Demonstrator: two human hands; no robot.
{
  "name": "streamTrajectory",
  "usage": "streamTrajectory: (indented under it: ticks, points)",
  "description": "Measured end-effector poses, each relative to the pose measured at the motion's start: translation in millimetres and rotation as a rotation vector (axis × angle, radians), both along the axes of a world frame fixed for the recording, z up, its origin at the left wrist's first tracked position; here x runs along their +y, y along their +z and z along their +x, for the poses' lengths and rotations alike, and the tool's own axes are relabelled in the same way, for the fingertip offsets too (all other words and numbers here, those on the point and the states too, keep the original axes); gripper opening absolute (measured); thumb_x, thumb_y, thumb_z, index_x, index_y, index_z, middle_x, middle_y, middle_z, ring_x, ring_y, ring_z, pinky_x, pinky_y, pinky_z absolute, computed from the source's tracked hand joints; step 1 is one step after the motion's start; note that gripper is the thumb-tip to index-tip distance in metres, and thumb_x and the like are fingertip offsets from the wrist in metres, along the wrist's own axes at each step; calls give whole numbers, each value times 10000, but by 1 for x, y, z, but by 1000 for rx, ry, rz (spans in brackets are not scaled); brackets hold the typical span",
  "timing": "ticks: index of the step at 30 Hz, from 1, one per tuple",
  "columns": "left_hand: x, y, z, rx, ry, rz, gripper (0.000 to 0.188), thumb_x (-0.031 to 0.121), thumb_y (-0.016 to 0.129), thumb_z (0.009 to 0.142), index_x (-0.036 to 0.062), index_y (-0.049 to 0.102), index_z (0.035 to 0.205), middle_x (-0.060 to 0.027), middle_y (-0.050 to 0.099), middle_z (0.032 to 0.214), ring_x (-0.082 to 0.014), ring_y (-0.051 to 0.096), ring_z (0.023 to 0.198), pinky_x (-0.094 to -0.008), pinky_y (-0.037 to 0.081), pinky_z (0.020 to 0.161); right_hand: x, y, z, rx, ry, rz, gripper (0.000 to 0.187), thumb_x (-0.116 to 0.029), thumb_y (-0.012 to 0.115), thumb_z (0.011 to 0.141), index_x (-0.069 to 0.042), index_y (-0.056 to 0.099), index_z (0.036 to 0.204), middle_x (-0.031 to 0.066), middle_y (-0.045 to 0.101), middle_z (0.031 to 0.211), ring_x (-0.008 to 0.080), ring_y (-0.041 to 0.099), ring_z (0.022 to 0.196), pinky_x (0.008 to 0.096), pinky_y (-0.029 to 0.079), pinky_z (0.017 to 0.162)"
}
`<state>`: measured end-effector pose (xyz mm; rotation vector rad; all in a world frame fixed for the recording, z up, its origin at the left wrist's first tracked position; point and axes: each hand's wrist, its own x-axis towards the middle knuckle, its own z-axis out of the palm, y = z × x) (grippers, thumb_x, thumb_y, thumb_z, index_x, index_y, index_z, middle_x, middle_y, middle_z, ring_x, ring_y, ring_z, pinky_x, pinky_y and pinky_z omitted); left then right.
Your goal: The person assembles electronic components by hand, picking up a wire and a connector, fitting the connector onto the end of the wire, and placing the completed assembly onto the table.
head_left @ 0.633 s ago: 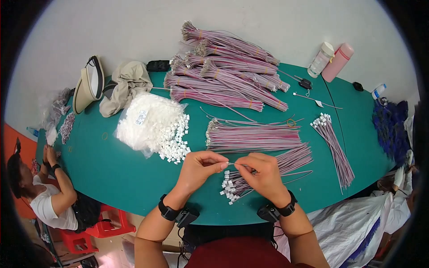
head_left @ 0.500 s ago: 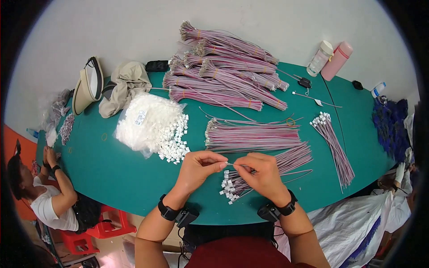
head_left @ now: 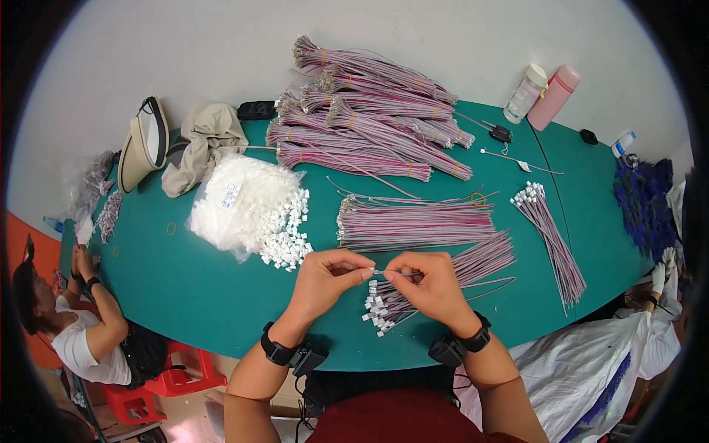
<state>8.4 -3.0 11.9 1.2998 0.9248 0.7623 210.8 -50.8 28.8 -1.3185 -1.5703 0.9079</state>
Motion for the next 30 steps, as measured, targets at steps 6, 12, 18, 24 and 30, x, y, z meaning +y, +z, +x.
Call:
streamTrajectory:
  ticks: [6,12,18,24,30]
  points:
    - [1,0,0,-55,-11,-68,161,15,742,831,-12,728,989,-56,713,857,-100,646,754,-220,521,701,0,-4,-1,-12,-27,1,51,-49,716,818,-6,688,819,-8,540,584,33,407,503,220,303,462]
    - [2,-2,0,-93,-6,-97,165,10,736,835,-14,725,998,-60,711,858,-100,640,741,-222,519,688,0,-5,-3,-14,-21,52,46,-38,712,816,-2,683,819,12,573,603,51,430,497,231,327,460]
    - [2,-2,0,-87,3,-82,157,13,734,838,-13,725,993,-55,709,858,-90,632,734,-213,508,674,0,-2,-2,-65,-16,85,46,-33,709,815,1,681,828,30,603,631,69,457,500,237,355,465]
    - [3,0,0,-78,-10,-81,151,19,736,840,-11,726,988,-45,708,858,-83,627,732,-206,501,674,0,-2,-3,-28,13,119,57,-36,716,810,2,685,840,36,618,651,73,478,512,230,370,474]
    - [2,-3,0,-50,-11,-61,151,24,739,839,-6,728,987,-43,709,860,-82,628,737,-208,504,681,0,-2,-2,-47,4,96,63,-35,722,809,3,688,847,47,643,684,80,496,517,230,378,475]
